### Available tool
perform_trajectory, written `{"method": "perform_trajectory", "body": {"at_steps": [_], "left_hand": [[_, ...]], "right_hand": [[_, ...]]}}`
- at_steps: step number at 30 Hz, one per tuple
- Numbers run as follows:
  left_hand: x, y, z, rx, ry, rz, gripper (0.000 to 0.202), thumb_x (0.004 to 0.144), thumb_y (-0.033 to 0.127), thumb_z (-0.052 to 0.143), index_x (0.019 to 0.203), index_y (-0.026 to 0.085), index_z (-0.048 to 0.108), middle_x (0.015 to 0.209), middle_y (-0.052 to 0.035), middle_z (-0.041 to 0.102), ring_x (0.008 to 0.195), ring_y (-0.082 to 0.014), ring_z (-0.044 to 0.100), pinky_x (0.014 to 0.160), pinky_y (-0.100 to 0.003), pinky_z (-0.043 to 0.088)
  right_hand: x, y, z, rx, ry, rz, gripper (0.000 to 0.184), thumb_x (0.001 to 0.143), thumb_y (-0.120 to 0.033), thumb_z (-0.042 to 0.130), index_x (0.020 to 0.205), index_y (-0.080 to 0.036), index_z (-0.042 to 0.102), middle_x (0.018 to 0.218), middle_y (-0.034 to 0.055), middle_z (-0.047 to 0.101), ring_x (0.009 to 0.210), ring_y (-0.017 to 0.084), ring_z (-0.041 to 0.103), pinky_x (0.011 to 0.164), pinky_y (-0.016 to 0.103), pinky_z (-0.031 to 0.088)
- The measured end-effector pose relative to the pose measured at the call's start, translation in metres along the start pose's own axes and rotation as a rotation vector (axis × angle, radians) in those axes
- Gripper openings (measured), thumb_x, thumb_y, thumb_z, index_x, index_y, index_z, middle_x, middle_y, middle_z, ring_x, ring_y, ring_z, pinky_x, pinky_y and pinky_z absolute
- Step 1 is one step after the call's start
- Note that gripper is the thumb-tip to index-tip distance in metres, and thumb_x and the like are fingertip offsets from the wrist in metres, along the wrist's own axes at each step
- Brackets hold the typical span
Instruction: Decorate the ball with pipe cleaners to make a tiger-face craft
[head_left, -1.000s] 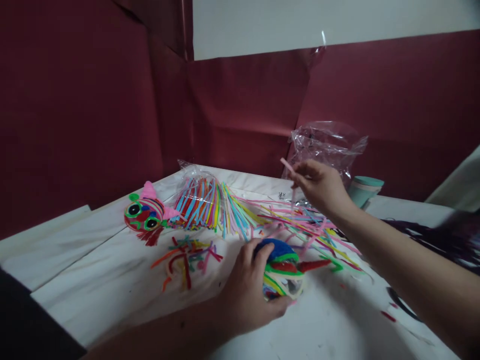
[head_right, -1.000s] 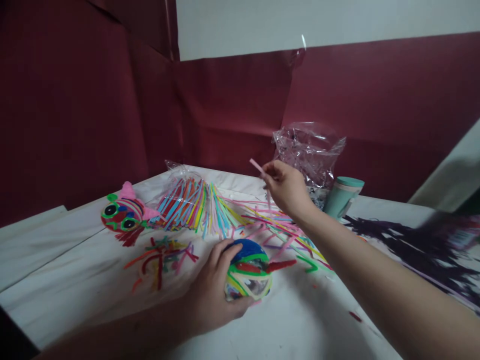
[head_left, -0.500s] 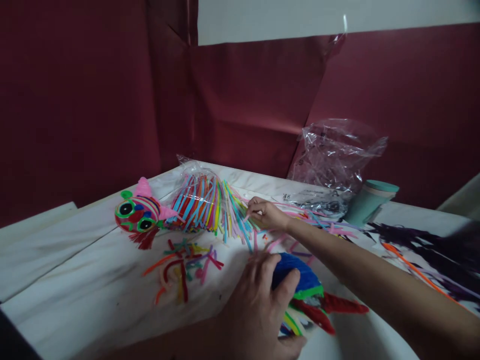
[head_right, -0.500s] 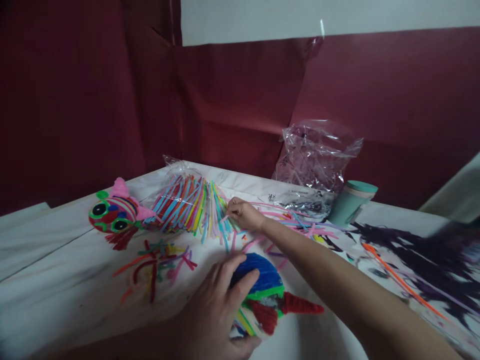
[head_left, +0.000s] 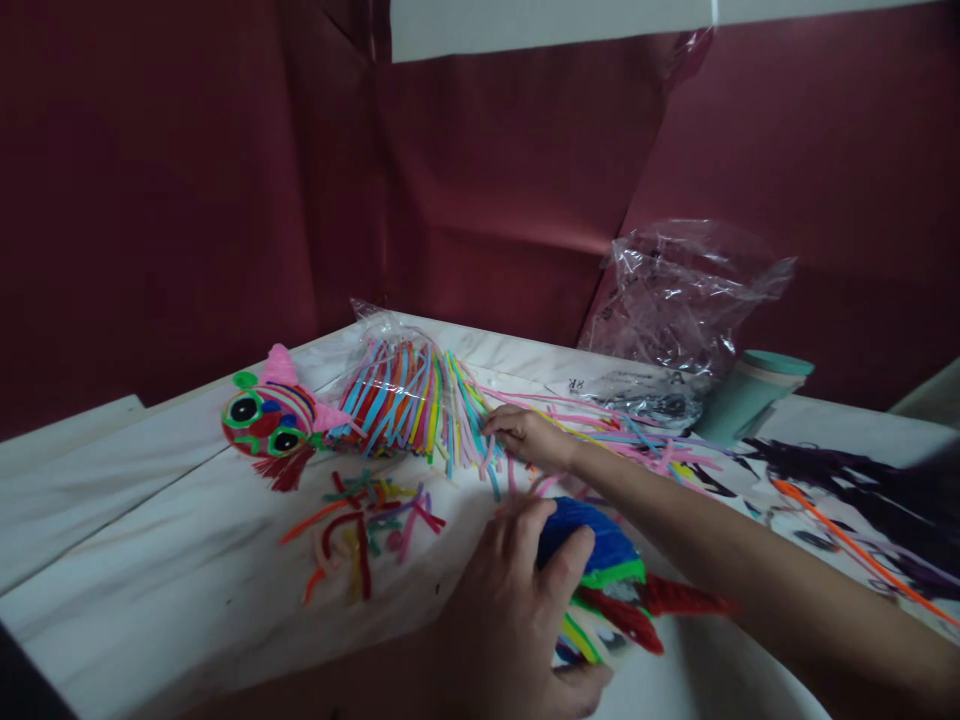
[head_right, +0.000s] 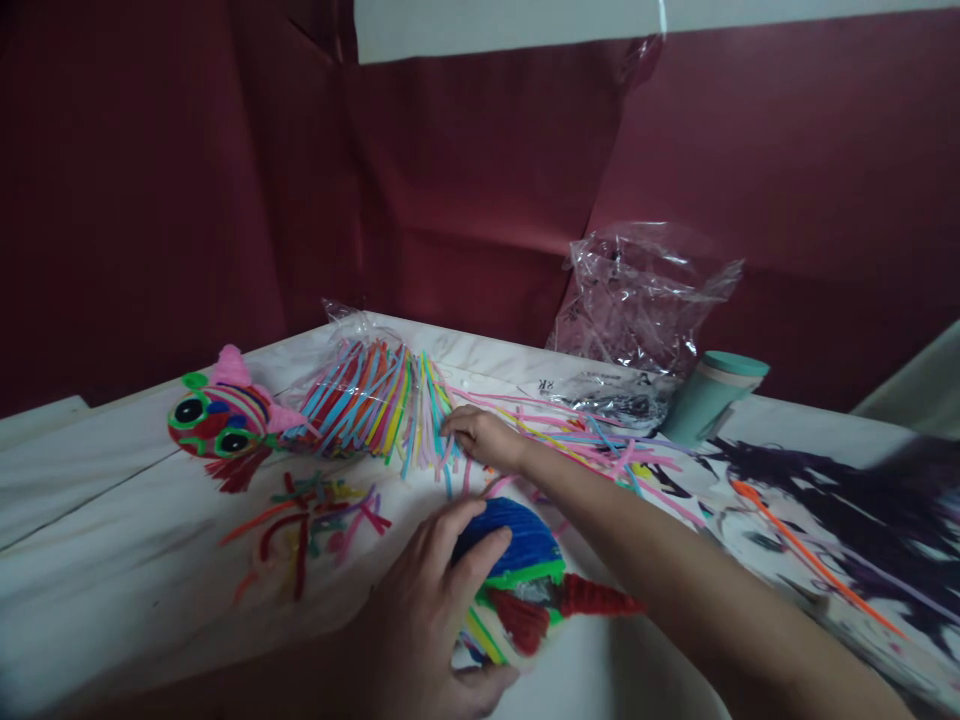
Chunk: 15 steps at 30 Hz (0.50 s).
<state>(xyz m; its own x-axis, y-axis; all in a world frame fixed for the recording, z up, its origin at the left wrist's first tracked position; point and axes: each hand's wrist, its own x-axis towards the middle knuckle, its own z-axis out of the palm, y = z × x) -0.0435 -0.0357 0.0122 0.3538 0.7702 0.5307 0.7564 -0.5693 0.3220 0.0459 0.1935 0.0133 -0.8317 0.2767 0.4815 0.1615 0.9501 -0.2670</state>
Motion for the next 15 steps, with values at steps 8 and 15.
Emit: {"method": "perform_trajectory", "body": {"at_steps": [8,15], "left_hand": [[-0.001,-0.003,0.004,-0.041,0.018,-0.006,0.089,0.058,0.039,0.074,0.135,0.022,0.032,0.138,-0.0174,0.037,0.122,-0.0380,0.045,0.099,-0.054,0.044],[-0.002,-0.006,0.006,-0.074,0.058,-0.010,0.094,0.056,0.039,0.075,0.136,0.024,0.029,0.137,-0.0150,0.035,0.123,-0.0363,0.043,0.101,-0.051,0.043]], "right_hand": [[0.003,-0.001,0.001,-0.081,0.129,0.031,0.020,0.087,-0.011,0.050,0.090,-0.015,0.069,0.085,0.0105,0.068,0.083,0.020,0.063,0.078,0.034,0.052],[0.017,-0.010,0.016,-0.105,-0.098,-0.212,0.018,0.092,-0.017,0.052,0.091,-0.016,0.069,0.087,0.0096,0.070,0.083,0.017,0.063,0.080,0.030,0.049]]}}
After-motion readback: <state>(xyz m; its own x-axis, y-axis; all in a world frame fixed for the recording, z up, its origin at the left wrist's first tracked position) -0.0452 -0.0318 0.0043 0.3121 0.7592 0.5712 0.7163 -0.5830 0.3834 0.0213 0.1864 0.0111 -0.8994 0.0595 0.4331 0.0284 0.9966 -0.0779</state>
